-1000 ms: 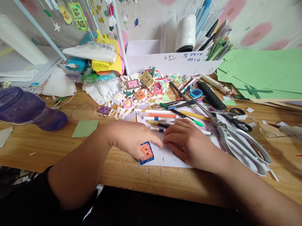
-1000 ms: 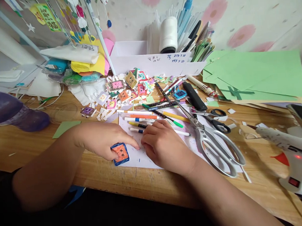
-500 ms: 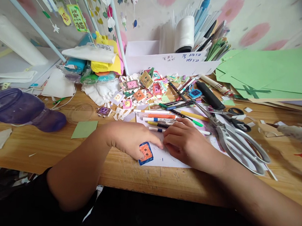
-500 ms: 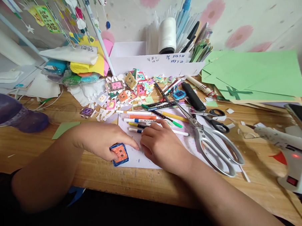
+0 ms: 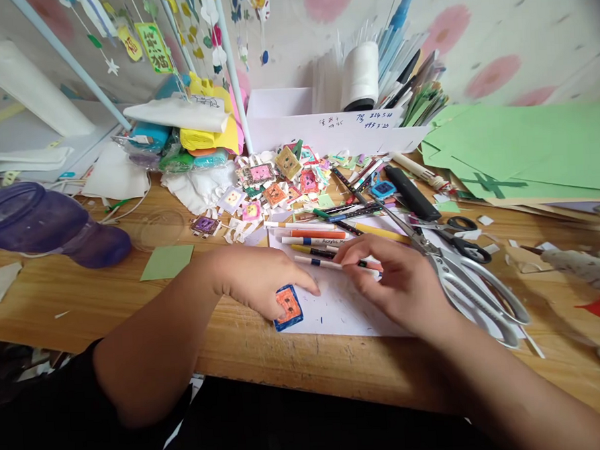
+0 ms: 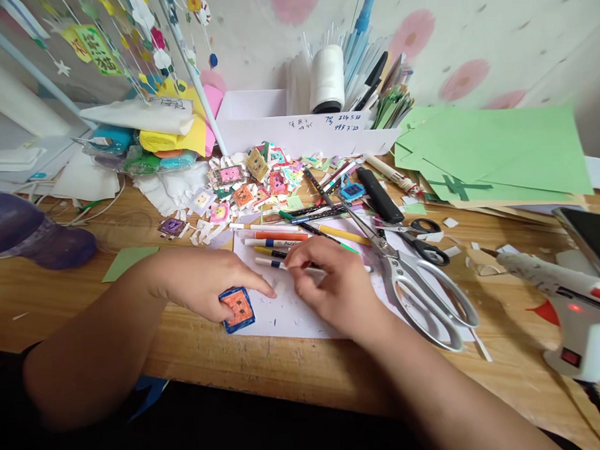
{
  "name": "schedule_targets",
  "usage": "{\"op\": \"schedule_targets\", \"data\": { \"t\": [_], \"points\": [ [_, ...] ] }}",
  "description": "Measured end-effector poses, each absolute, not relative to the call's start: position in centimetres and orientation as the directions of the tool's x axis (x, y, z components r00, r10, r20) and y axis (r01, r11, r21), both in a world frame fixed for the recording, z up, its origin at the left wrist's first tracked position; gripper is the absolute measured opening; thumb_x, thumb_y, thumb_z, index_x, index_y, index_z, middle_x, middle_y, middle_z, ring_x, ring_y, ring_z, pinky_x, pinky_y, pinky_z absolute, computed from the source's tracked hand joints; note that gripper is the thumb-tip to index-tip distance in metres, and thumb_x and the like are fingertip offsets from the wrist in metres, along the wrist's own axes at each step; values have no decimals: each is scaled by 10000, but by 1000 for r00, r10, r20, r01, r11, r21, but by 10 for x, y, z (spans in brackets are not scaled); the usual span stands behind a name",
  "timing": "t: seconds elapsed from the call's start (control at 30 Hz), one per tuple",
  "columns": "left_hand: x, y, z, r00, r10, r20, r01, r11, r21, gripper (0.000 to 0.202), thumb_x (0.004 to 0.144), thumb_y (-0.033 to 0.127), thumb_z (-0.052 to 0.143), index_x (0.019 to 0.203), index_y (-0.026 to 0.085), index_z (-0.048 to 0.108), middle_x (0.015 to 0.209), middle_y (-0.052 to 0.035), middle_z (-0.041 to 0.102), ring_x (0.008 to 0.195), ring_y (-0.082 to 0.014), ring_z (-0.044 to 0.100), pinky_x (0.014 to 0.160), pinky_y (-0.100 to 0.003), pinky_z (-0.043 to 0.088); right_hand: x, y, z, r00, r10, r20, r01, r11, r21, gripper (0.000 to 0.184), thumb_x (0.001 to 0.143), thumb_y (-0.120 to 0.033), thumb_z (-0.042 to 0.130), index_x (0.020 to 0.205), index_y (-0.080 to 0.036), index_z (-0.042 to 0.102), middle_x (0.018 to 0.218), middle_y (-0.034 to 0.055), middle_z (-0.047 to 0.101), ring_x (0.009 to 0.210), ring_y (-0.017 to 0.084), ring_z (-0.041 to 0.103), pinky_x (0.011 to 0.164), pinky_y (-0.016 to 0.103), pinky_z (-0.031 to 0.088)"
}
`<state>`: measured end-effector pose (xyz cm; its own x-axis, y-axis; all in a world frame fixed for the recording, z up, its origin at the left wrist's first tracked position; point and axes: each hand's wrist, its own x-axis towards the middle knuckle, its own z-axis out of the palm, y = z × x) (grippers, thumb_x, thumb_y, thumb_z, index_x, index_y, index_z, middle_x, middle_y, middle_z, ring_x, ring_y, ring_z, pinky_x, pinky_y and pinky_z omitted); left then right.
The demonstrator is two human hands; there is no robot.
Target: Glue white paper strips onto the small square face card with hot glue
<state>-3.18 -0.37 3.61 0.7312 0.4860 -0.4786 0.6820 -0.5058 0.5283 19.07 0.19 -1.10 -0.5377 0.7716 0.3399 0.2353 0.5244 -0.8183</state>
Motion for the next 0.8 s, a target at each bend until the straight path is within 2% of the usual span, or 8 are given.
{"op": "schedule_targets", "data": {
  "t": [0.1, 0.17, 0.27, 0.37, 0.47, 0.6, 0.7, 0.8],
  "points": [
    [-36, -3, 34, 726, 497, -475, 687, -489, 538, 592, 673, 190, 628, 1256, 273, 561, 1132, -34, 676, 908, -213, 628, 702, -249, 430, 195, 4, -9, -319, 916, 245, -2, 258, -966, 95, 805, -131, 606, 769, -217, 623, 857, 21, 637, 840, 174, 585, 744, 306, 443],
    [-38, -2, 35, 736, 513, -442, 672, -468, 574, 548, 680, 176, 629, 1217, 278, 590, 1093, -28, 687, 889, -207, 632, 714, -248, 433, 196, 7, -10, -245, 954, 176, -161, 139, -977, 100, 789, -133, 632, 732, -214, 632, 830, 10, 628, 804, 158, 571, 708, 283, 434],
    [-39, -1, 35, 727, 611, -314, 616, -376, 693, 373, 718, 184, 639, 1087, 240, 646, 972, -22, 694, 816, -177, 626, 709, -243, 437, 194, 8, -10, -221, 966, 131, -260, 72, -963, 108, 786, -128, 638, 717, -211, 630, 804, 5, 612, 770, 142, 548, 683, 269, 417],
    [-32, -2, 30, 588, 798, -129, 454, -194, 869, 225, 772, 211, 627, 995, 202, 598, 912, -16, 650, 776, -148, 603, 679, -242, 444, 193, 4, -7, -211, 947, 240, -232, 190, -954, 94, 819, -148, 616, 765, -223, 631, 828, 5, 590, 779, 141, 534, 697, 275, 413],
    [-20, -6, 20, 402, 916, -3, 222, -94, 970, 157, 815, 220, 597, 931, 201, 492, 866, 1, 591, 745, -123, 573, 649, -234, 446, 194, -3, -1, -205, 883, 422, -61, 419, -906, 109, 830, -124, 593, 811, -228, 619, 845, 12, 575, 800, 150, 539, 712, 284, 421],
    [-7, -13, 9, 353, 936, 8, 34, -21, 999, 160, 873, 261, 538, 913, 222, 388, 1037, -47, 576, 854, -153, 590, 640, -252, 490, 194, -8, 7, -265, 731, 629, 132, 673, -727, 196, 790, -32, 576, 854, -217, 589, 860, 27, 575, 824, 165, 560, 730, 300, 436],
    [-1, -17, 5, 376, 926, 39, -33, -29, 999, 163, 895, 274, 512, 927, 229, 358, 1089, -60, 563, 880, -158, 587, 709, -304, 517, 193, -9, 8, -283, 660, 696, 176, 749, -639, 230, 776, -2, 564, 876, -209, 579, 859, 40, 577, 819, 173, 568, 720, 310, 450],
    [2, -19, 4, 398, 913, 89, -35, -81, 996, 193, 886, 262, 533, 983, 229, 370, 1093, -60, 557, 922, -163, 571, 811, -347, 500, 193, -9, 8, -273, 638, 720, 199, 770, -606, 224, 781, -13, 561, 889, -209, 578, 859, 53, 577, 809, 186, 579, 701, 325, 466]
  ]
}}
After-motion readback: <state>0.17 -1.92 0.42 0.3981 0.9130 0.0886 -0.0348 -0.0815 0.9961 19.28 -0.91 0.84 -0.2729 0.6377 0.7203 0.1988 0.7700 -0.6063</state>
